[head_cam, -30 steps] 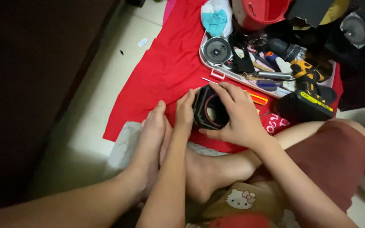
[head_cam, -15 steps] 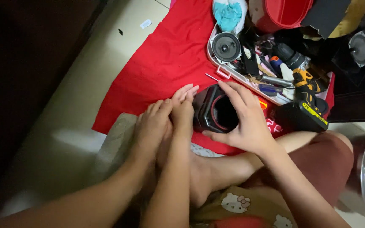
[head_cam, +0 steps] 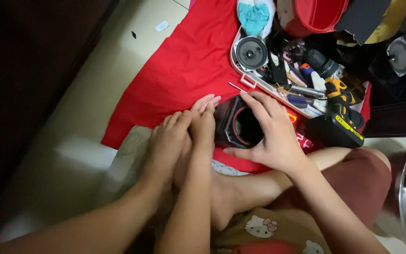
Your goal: Assembling or repairing a small electronic speaker component using a screwdriver and manual manipulation of internal parts.
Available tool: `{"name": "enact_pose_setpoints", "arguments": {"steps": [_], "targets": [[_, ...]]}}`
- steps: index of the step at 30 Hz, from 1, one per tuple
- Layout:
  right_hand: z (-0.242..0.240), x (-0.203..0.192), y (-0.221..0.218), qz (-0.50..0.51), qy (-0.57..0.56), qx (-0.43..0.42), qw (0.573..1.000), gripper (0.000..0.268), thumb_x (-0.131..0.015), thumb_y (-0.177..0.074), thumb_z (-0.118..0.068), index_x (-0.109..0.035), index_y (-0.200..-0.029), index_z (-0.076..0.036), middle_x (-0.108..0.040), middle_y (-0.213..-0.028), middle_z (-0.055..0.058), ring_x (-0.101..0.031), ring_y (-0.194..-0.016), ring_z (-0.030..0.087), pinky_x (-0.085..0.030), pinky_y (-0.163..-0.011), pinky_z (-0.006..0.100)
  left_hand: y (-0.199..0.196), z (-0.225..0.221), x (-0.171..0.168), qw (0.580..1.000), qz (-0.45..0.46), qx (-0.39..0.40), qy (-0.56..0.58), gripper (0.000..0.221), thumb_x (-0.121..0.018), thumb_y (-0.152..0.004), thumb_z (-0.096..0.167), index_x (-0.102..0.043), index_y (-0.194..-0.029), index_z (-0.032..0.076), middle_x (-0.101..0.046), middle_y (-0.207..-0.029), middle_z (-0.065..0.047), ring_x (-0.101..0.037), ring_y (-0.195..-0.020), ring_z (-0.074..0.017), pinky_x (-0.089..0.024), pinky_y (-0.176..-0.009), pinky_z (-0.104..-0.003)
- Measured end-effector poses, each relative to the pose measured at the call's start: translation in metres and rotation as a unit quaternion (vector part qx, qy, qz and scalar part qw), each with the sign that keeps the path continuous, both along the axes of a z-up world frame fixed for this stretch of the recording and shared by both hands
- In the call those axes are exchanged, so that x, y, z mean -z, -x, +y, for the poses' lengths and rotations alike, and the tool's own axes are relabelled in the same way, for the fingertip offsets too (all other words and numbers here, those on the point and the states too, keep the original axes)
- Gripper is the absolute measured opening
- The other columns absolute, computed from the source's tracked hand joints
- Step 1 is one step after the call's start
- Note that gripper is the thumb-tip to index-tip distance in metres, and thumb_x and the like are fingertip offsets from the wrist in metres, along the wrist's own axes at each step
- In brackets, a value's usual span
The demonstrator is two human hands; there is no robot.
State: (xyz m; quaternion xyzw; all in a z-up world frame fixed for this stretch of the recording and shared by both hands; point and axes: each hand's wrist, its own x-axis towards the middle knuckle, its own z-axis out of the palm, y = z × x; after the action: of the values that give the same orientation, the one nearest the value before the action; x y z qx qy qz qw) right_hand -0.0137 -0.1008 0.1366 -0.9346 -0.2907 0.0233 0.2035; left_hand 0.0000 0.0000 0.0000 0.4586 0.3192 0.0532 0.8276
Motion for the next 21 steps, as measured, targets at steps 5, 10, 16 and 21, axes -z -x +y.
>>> {"name": "enact_pose_setpoints", "arguments": {"steps": [5, 10, 16, 21], "targets": [[0.0003, 0.0014, -0.0021, 0.001, -0.001, 0.001, 1.0, 0.106, -0.085, -0.037, -0.039, -0.043, -0.128, -0.007, -0.049, -0.116, 0.014, -0.049, -0.108, 0.033, -0.037, -0.084, 0.044, 0.0, -0.0013, 0.0047, 1.0, -0.006, -0.004, -0.001, 0.025, -0.046, -0.087, 0.005, -0.059, -0.107, 0.004, -0.066, -0.099, -0.015, -0.06, -0.099, -0.0213, -0.045, -0.088, -0.031], [-0.0005, 0.002, -0.0029, 0.002, 0.006, -0.006, 1.0, 0.105, -0.085, -0.037, -0.041, -0.043, -0.127, -0.007, -0.049, -0.116, 0.013, -0.049, -0.107, 0.032, -0.038, -0.082, 0.045, 0.0004, -0.0027, 0.004, 1.0, -0.018, -0.01, -0.007, 0.024, -0.046, -0.087, 0.003, -0.059, -0.107, 0.003, -0.065, -0.099, -0.017, -0.059, -0.098, -0.0223, -0.045, -0.088, -0.032], [0.0012, 0.0004, -0.0019, 0.02, -0.001, 0.005, 1.0, 0.104, -0.085, -0.039, -0.04, -0.042, -0.125, -0.003, -0.048, -0.116, 0.015, -0.049, -0.108, 0.034, -0.038, -0.082, 0.048, 0.0015, -0.0025, 0.003, 1.0, -0.011, -0.007, -0.011, 0.023, -0.047, -0.087, 0.004, -0.061, -0.105, 0.005, -0.066, -0.098, -0.015, -0.061, -0.098, -0.022, -0.046, -0.088, -0.031], [0.0046, -0.0005, -0.0017, 0.019, 0.007, -0.001, 1.0, 0.103, -0.085, -0.038, -0.037, -0.041, -0.125, -0.002, -0.047, -0.118, 0.015, -0.047, -0.11, 0.034, -0.036, -0.087, 0.05, -0.0025, -0.0031, 0.0097, 1.0, -0.002, -0.003, -0.001, 0.022, -0.048, -0.088, 0.005, -0.061, -0.105, 0.006, -0.066, -0.098, -0.013, -0.06, -0.098, -0.0204, -0.045, -0.088, -0.031]]}}
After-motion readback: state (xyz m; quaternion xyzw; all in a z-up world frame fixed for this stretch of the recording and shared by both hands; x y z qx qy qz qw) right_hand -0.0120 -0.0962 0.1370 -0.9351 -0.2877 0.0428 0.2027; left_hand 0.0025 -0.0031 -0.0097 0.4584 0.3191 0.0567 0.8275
